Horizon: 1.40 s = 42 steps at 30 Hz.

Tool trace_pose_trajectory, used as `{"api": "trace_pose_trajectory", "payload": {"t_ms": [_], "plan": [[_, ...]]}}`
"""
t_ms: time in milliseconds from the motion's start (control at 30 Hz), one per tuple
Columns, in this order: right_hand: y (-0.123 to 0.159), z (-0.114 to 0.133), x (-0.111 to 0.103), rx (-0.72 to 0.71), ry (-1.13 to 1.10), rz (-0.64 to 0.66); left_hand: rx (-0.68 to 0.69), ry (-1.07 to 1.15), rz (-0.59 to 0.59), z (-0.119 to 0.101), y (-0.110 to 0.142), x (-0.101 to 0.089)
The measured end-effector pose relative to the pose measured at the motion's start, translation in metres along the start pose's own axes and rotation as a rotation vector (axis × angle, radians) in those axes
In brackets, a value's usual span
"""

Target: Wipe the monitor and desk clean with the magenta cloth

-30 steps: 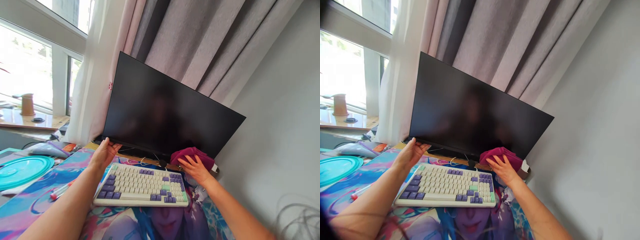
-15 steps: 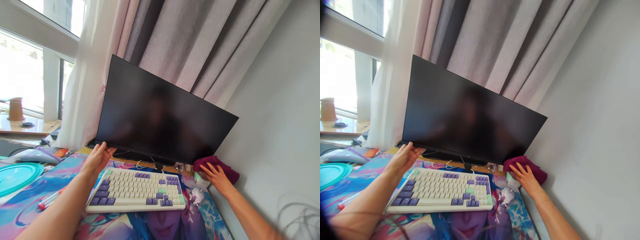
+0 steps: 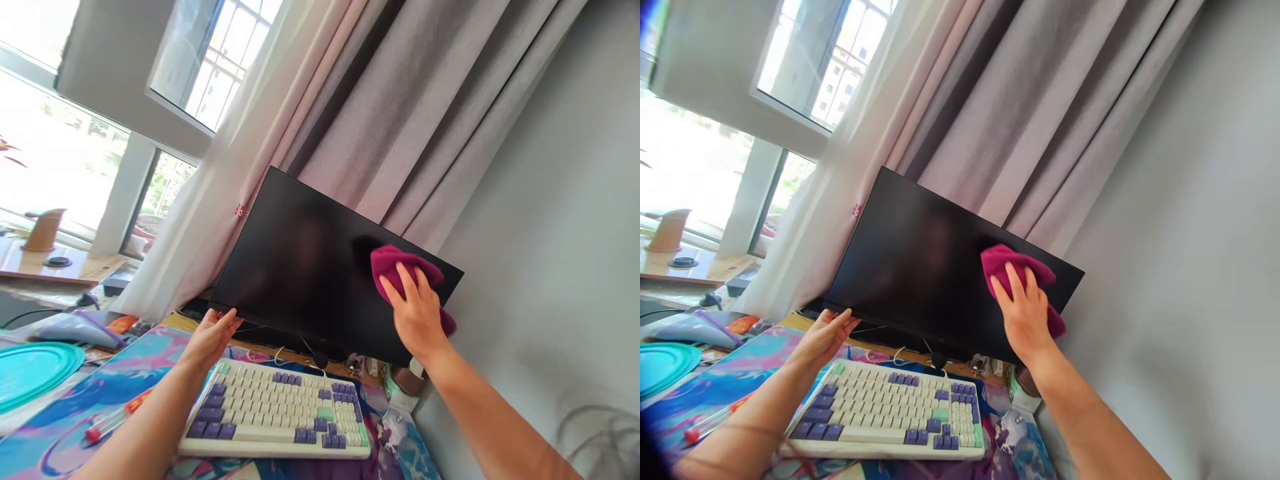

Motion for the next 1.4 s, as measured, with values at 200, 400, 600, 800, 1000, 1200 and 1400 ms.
{"api": "trace_pose_trajectory", "payload": {"t_ms": [200, 400, 600, 800, 1000, 1200, 1400], "plan": [[-0.154, 0.099, -0.094, -0.142, -0.133, -0.130, 0.008, -0.013, 0.003, 0.000, 0.000, -0.002], [-0.247, 0.171, -0.112, -0.138, -0.212, -0.012, -0.001, -0.035, -0.002, 0.004, -0.006, -0.009], [-0.260, 0.156, -0.086, -0.186, -0.235, -0.018, -0.006, -0.085, -0.018, 0.003, -0.008, -0.009], [-0.216, 0.076, -0.078, -0.061, -0.206, 0.058, -0.023, -0.101, -0.024, 0.001, -0.008, -0.007], [-0.149, -0.027, -0.047, 0.097, -0.190, 0.149, -0.017, -0.132, -0.032, 0.000, -0.011, -0.007], [-0.090, -0.123, -0.002, 0.335, -0.114, 0.192, -0.011, -0.174, -0.029, 0.000, -0.012, -0.009], [-0.030, -0.162, 0.015, 0.542, 0.020, 0.249, -0.019, -0.142, -0.023, -0.002, -0.008, -0.001]]}}
Point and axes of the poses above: each hand's wrist, its own y-axis away from the middle knuckle, its own x-axis out of the palm, z = x × y, the point moved 1 cm from there along -y, towards the middle knuckle, and after that the axes turned 15 degrees about z, right-handed, at the moved point
